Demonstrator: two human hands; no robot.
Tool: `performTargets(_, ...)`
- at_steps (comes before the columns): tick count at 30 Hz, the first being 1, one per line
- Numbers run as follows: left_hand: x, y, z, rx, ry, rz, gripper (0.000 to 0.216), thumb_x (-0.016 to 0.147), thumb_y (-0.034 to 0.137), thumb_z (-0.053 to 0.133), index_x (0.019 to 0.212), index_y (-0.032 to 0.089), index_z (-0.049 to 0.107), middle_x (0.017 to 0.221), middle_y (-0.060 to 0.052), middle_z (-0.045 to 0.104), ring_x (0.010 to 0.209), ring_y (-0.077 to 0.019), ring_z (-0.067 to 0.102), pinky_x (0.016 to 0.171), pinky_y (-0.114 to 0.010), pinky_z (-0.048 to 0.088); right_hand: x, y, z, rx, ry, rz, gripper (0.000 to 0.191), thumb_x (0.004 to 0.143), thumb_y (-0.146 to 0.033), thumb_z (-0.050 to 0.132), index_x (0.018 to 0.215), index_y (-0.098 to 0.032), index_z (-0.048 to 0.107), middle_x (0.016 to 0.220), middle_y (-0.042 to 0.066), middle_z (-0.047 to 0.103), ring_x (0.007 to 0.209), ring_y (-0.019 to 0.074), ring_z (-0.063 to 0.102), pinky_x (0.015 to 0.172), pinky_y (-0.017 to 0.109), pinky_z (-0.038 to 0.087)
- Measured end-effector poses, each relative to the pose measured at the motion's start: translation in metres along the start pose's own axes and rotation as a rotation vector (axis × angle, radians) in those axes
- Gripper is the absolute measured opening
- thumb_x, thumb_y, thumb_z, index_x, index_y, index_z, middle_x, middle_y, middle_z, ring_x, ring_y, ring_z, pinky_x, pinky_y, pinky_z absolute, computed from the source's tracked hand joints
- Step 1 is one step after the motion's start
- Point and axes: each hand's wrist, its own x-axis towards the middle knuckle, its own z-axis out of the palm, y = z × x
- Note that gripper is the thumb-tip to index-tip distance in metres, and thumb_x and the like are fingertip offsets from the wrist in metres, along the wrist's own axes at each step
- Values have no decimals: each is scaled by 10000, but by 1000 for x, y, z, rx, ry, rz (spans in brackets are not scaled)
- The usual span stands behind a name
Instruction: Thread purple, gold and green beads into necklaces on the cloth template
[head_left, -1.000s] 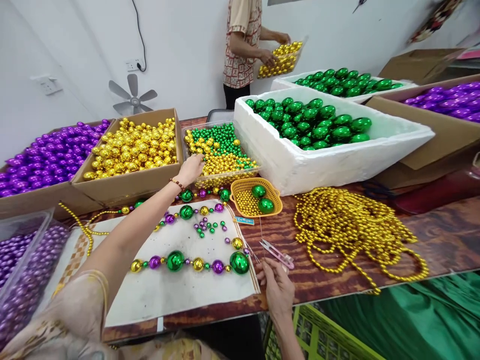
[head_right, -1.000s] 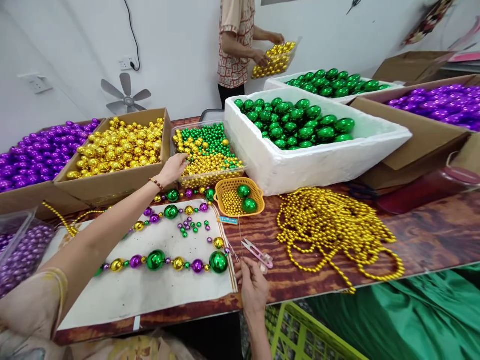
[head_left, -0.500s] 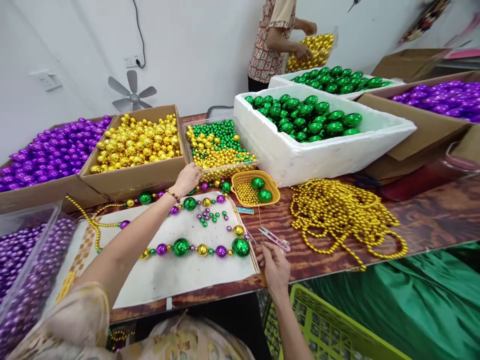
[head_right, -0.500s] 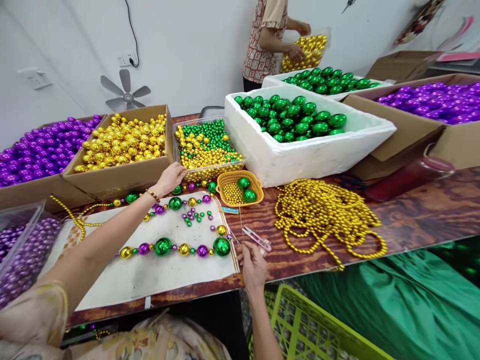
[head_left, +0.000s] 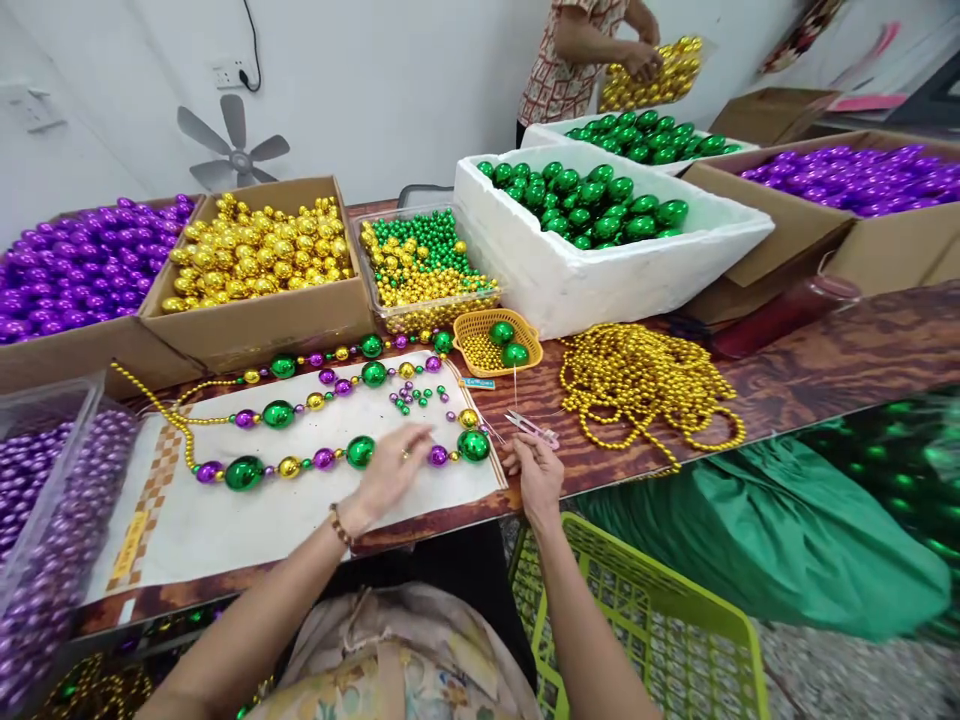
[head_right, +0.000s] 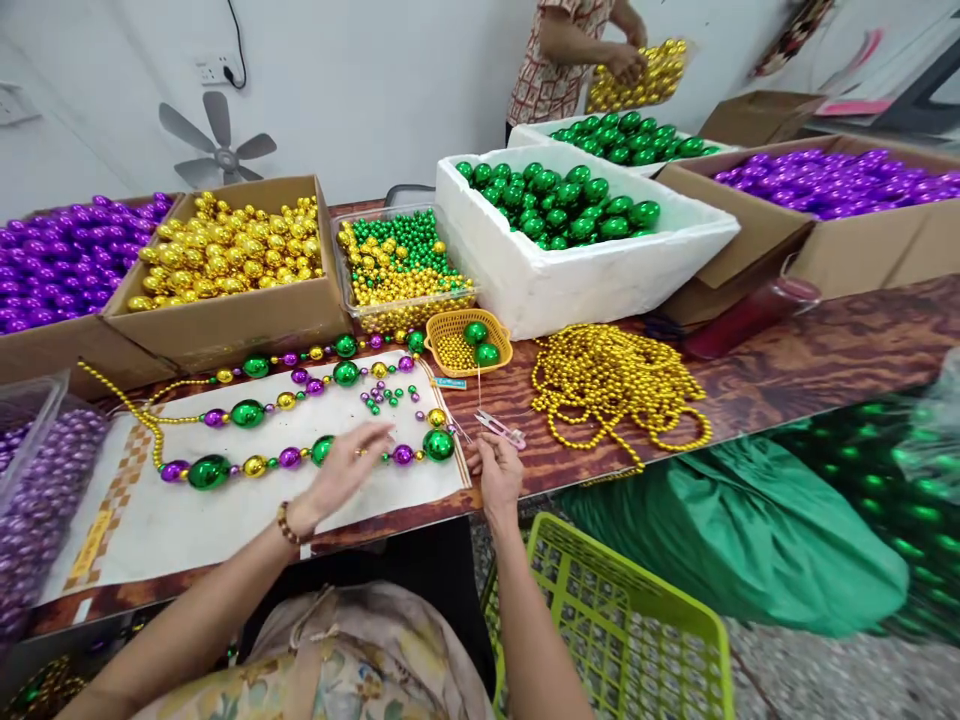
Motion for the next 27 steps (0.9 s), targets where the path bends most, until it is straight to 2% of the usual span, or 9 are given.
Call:
performTargets(1, -11, 12, 12, -20, -131, 61, 377, 989, 291, 460, 1346, 228, 561, 1109, -72, 720, 961, -191, 681, 899, -328, 543, 0, 0, 0, 3, 4, -3, 379, 725, -507, 716, 851, -156, 646, 674, 19, 684, 469, 120, 554, 440, 249, 431)
performTargets(3, -25, 36, 35, 16, -345, 266, 488, 974, 265, 486, 1460, 234, 446, 1147, -78, 712, 1019, -201, 676, 928, -325, 531, 1, 1, 0, 5, 13, -7, 393, 704, -509, 724, 850, -154, 640, 664, 17, 683, 460, 117, 547, 434, 247, 427)
performTargets(6, -39, 60, 63, 182, -493, 523, 429, 952, 259, 526, 1378, 203, 521, 1082, -106, 714, 990, -233, 686, 848, -324, 548, 2, -5, 0, 3, 13, -18, 411, 678, -525, 724, 834, -160, 620, 628, 3, 664, 439, 115, 542, 423, 244, 424)
performTargets(9, -61, 53, 73, 270, -586, 609, 334, 951, 318, 556, 1261, 210, 615, 1006, -99, 719, 890, -222, 703, 764, -299, 555, 7, -26, 5, -3, -44, -43, 378, 677, -501, 727, 813, -163, 623, 624, 7, 672, 457, 122, 569, 433, 239, 434)
performTargets(12, -93, 23, 63, 267, -606, 484, 326, 977, 332, 521, 1258, 209, 631, 1076, -94, 723, 934, -212, 710, 798, -284, 560, 20, -59, 21, -13, -151, -76, 301, 695, -421, 743, 819, -157, 667, 661, 24, 704, 550, 136, 635, 501, 237, 482)
performTargets(15, -123, -10, 40, 232, -479, 280, 322, 997, 309, 477, 1267, 224, 630, 1158, -89, 712, 1041, -209, 692, 914, -298, 547, 36, -94, 50, -19, -296, -113, 236, 707, -372, 762, 792, -162, 693, 664, 13, 711, 579, 124, 646, 545, 229, 509)
performTargets(18, -143, -34, 23, 141, -350, 146, 332, 1017, 327, 432, 1275, 237, 620, 1169, -77, 710, 1069, -196, 676, 968, -323, 531, 44, -122, 82, 18, -504, -214, 187, 753, -346, 754, 784, -176, 684, 660, -11, 709, 579, 107, 650, 561, 216, 524)
performTargets(22, -147, -47, 15, 47, -264, 43, 335, 1027, 350, 404, 1254, 236, 623, 1175, -72, 711, 1095, -201, 664, 1003, -361, 514, 31, -148, 106, 94, -595, -272, 136, 802, -308, 736, 828, -183, 687, 688, -22, 717, 608, 100, 675, 597, 216, 553)
performTargets(27, -125, -44, 21, -25, -264, 23, 321, 1018, 335, 418, 1231, 239, 638, 1136, -65, 715, 1034, -192, 676, 961, -337, 528, 4, -165, 102, 146, -648, -280, 82, 821, -278, 730, 837, -201, 705, 692, -22, 720, 621, 117, 683, 642, 258, 580)
